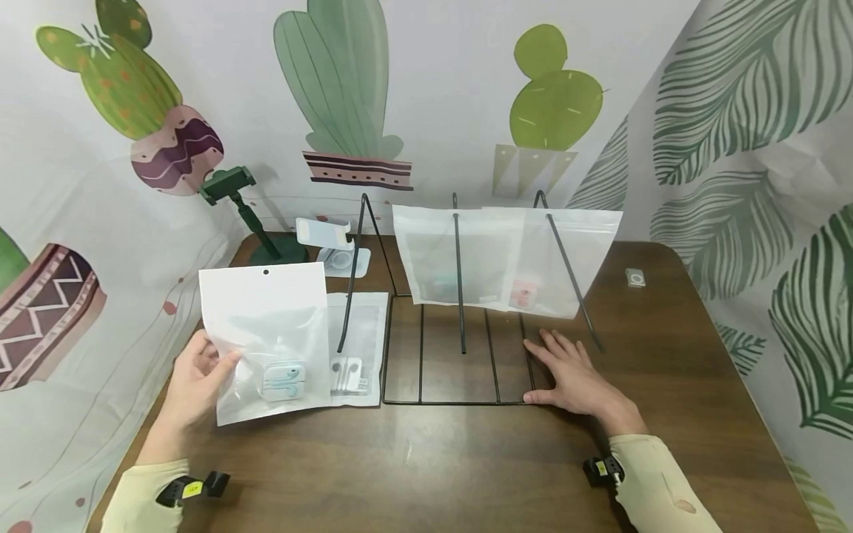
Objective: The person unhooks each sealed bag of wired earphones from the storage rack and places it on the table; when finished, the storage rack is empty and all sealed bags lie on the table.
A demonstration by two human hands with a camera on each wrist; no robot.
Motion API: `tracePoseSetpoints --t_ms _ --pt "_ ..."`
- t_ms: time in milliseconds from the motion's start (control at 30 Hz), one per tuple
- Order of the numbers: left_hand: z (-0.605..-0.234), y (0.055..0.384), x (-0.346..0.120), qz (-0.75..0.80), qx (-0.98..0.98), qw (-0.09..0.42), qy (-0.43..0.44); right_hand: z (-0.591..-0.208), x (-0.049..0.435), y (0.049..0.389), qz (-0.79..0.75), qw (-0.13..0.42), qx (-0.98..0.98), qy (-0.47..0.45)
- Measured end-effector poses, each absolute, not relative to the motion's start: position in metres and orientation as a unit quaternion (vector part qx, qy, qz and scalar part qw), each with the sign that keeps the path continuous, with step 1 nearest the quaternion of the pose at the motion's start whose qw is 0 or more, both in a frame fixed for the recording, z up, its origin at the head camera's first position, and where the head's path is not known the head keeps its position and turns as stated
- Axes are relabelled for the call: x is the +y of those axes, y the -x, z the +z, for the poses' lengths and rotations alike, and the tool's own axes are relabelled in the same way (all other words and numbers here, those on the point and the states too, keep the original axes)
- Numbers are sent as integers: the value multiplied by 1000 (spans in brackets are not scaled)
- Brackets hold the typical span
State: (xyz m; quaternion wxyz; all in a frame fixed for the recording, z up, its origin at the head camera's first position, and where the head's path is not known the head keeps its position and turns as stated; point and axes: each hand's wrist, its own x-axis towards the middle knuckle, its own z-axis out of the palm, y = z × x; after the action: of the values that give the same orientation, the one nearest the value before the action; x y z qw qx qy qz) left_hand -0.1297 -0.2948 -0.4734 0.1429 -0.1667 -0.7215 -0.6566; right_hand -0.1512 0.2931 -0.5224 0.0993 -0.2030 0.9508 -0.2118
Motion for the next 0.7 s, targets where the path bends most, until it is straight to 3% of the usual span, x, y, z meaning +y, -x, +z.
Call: tracePoseSetpoints --t_ms 700 --pt "-472 123 -331 -691 -712 110 58 -521 293 152 -207 95 951 208"
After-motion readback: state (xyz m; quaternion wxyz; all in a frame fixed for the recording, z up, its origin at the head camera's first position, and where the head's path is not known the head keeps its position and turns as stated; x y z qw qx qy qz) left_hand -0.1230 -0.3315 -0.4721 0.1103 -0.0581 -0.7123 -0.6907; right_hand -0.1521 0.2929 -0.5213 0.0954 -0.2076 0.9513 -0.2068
